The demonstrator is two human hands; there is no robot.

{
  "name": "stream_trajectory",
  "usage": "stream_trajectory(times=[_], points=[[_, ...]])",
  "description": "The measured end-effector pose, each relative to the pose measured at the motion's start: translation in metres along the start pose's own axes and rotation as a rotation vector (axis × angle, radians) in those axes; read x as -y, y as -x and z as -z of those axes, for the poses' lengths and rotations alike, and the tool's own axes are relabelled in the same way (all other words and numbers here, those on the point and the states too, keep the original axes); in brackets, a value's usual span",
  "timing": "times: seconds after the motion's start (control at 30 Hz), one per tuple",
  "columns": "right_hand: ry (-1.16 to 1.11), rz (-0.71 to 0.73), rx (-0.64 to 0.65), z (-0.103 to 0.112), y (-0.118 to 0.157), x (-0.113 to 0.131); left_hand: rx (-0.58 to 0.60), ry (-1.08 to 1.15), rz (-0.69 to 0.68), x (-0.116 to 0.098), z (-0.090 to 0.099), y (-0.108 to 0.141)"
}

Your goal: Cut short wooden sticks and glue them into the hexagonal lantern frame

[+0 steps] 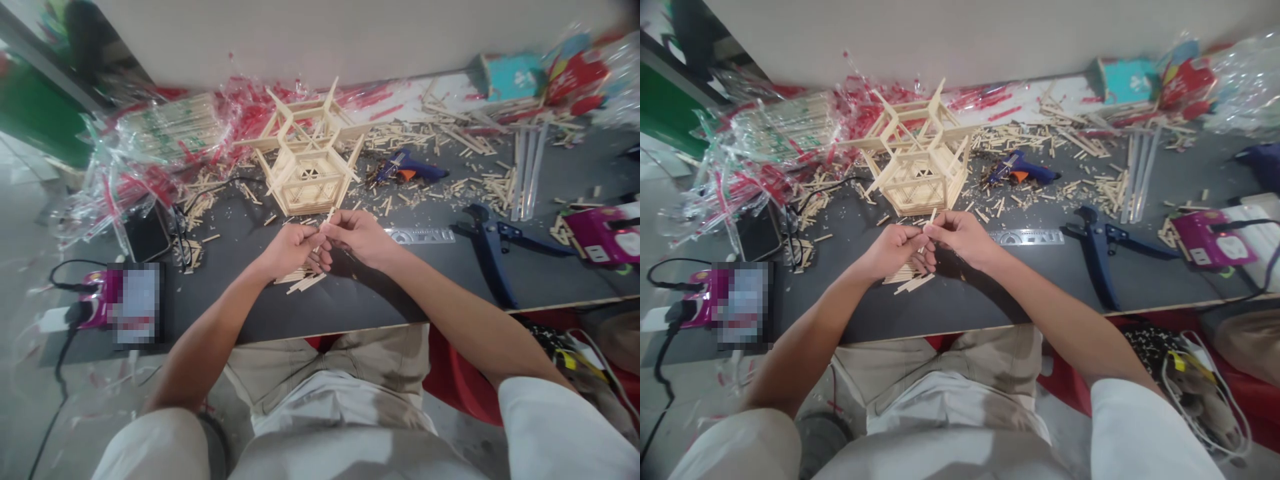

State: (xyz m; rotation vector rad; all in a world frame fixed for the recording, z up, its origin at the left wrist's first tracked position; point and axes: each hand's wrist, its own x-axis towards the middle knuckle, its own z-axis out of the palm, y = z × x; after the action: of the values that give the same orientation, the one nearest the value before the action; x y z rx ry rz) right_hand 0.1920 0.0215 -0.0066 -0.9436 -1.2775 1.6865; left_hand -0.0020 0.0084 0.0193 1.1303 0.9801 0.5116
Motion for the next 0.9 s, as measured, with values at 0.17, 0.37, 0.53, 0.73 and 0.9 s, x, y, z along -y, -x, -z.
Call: stream_trajectory(times=[0.17, 0.37, 0.53, 0.73, 0.9], points=[[0.315, -0.008, -0.015, 0.004, 0.008, 0.018, -0.067, -0.021, 0.044, -0.001, 0.001, 0.001], [1.101, 0.058, -0.153, 0.057, 0.065, 0.058, -0.076, -0.021, 0.052, 0.002, 0.012, 0.001], [1.672, -0.196, -0.423, 0.155, 0.13, 0.056, -0.069, -0.018, 0.038, 0.005, 0.014, 0.001], [1.789, -0.621, -0.573, 0.213, 0.176, 0.032, -0.043, 0.0, 0.086, 0.004, 0.01, 0.002], [1.835, -0.532, -0.483, 0.215, 0.18, 0.027, -0.05, 0.0, 0.101, 0.0, 0.01, 0.003]])
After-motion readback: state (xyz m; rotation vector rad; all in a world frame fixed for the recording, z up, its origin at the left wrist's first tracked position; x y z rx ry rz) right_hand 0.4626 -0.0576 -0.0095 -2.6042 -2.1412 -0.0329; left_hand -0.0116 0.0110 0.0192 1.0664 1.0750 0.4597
